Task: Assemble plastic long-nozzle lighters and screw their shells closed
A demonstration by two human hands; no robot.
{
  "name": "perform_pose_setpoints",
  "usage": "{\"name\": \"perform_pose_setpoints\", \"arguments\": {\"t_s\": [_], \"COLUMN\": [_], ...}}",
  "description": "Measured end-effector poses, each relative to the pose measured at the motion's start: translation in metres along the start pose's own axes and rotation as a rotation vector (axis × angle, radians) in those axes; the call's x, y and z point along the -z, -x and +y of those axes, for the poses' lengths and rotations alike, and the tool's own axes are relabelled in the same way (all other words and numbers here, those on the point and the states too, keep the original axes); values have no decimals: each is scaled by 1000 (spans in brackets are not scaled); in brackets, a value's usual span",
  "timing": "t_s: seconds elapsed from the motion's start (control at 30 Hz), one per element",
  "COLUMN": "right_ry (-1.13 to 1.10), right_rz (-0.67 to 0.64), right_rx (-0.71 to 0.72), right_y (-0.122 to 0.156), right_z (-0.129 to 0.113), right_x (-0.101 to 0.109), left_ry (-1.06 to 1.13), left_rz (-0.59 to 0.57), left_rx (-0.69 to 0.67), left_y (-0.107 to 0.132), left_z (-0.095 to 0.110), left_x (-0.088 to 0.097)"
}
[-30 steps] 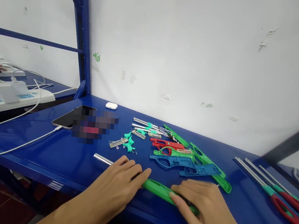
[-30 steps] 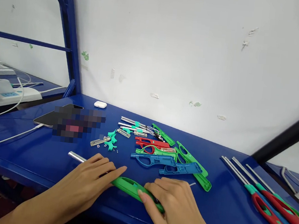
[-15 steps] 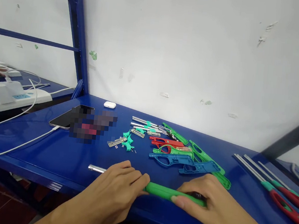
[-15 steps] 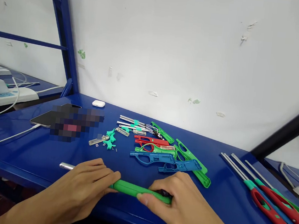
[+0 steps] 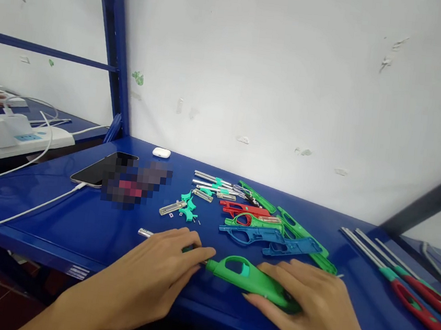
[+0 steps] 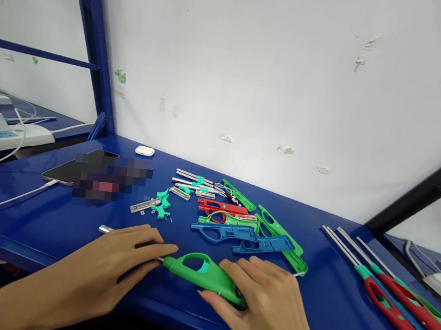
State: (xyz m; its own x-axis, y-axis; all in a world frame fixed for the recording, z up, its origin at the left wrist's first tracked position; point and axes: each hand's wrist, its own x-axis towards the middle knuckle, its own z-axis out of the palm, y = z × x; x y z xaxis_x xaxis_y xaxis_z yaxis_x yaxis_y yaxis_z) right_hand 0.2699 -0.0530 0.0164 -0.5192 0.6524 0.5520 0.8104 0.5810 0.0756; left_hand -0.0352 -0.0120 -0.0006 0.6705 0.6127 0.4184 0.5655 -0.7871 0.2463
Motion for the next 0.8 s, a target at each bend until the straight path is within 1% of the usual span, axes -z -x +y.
{"name": "perform_pose_setpoints", "arguments": {"t_s": [0.13,0.27,0.4,0.47,0.57,0.67,0.8], "right_ry": [-71,-125,-170,-173,-194,-199,-167], "right_rz": [-49,-97,-107,-102,-122,-163,-206], "right_rx": [-71,-95,-113,-100,-117,-179,-256], "right_y": [1,3,4,4,3,3,6], "right_z": [-1,-2,-1,-1,-3,-6,-9], "right_x": [-14,-19,-19,-19,-19,-20,-19], "left_ry": [-20,-187,-337,-393,-442,-430,-343], "left_rz": [-23,-10,-54,-48,-40,-58,-46], "left_rx": [-120,-256,-305,-324,-322,-261,-199], "left_y": [-8,-8,-12,-16,-20,-19,-13], "left_z": [2,-1,7,12,17,18,16], "left_x": [-10,-12,-10,-10,-15,-19,-14]}}
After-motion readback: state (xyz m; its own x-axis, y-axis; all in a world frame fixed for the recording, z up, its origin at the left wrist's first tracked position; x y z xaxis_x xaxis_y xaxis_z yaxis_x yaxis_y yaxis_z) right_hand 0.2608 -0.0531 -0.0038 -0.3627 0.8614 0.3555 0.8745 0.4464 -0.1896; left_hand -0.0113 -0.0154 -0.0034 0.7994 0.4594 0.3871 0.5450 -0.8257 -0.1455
